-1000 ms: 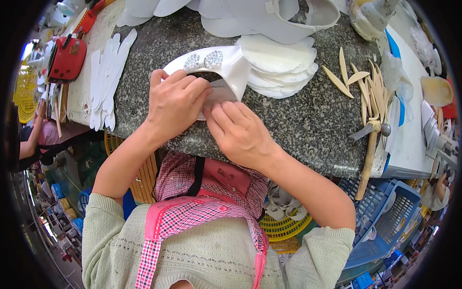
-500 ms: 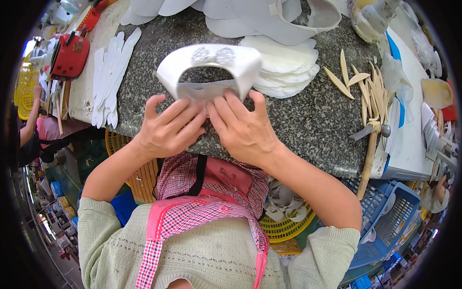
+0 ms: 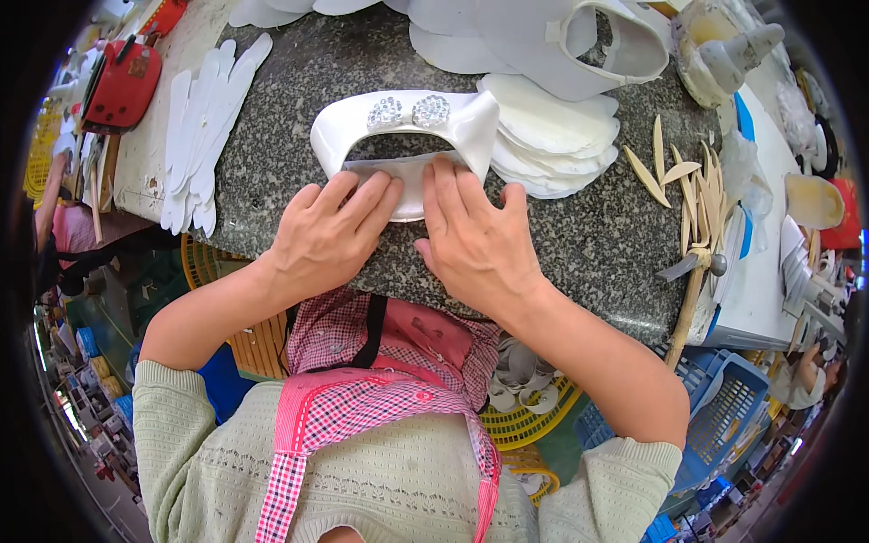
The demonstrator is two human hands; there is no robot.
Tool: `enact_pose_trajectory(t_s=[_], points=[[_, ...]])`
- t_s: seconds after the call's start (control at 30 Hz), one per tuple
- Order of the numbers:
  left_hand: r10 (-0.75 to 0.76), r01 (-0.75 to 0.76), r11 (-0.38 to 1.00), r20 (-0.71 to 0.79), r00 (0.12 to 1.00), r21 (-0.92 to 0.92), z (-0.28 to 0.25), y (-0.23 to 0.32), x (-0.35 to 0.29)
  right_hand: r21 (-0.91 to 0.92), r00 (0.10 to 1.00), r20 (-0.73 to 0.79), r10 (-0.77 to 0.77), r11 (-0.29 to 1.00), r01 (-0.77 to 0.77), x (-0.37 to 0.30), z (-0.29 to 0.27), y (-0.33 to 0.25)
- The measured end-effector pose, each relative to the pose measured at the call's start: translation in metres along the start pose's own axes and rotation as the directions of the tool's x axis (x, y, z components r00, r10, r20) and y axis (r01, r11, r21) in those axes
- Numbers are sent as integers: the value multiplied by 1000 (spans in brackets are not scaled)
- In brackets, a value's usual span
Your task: The person takes heated stiffening pieces from a cooker and assembles shoe uppers by inserting and pressing the internal components and linings into shape by hand.
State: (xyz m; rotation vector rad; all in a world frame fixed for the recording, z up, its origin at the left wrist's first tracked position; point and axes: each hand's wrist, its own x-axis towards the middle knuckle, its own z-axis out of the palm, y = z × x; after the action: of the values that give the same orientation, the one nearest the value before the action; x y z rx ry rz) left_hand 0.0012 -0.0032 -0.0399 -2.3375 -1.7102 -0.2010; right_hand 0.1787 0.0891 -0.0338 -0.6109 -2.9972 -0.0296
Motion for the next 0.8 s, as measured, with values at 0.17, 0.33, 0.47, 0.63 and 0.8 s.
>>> enact_pose_trajectory(t_s=[0.17,0.33,0.47,0.63,0.8], points=[[43,-54,992,-89,995,-116,2,-17,0,44,962,-190,-195,977,207,6,-11,16],[-17,-140,889,-335,942,-436,-29,-17,2,935,829,-75,554,-251,252,-5,-6,20],[-30,-120,875,-300,953,-469,-40,-20,-3,782,948,99,303,-612,114,30,-24,22],[91,-362,863,-596,798,-353,-95,-37,-13,810,912,-401,87,499,308,88,-77,-5],[-44,-152,806,-314,948,-571,-57,-47,-8,205,829,-403,-387,845,494,68,6,-25]])
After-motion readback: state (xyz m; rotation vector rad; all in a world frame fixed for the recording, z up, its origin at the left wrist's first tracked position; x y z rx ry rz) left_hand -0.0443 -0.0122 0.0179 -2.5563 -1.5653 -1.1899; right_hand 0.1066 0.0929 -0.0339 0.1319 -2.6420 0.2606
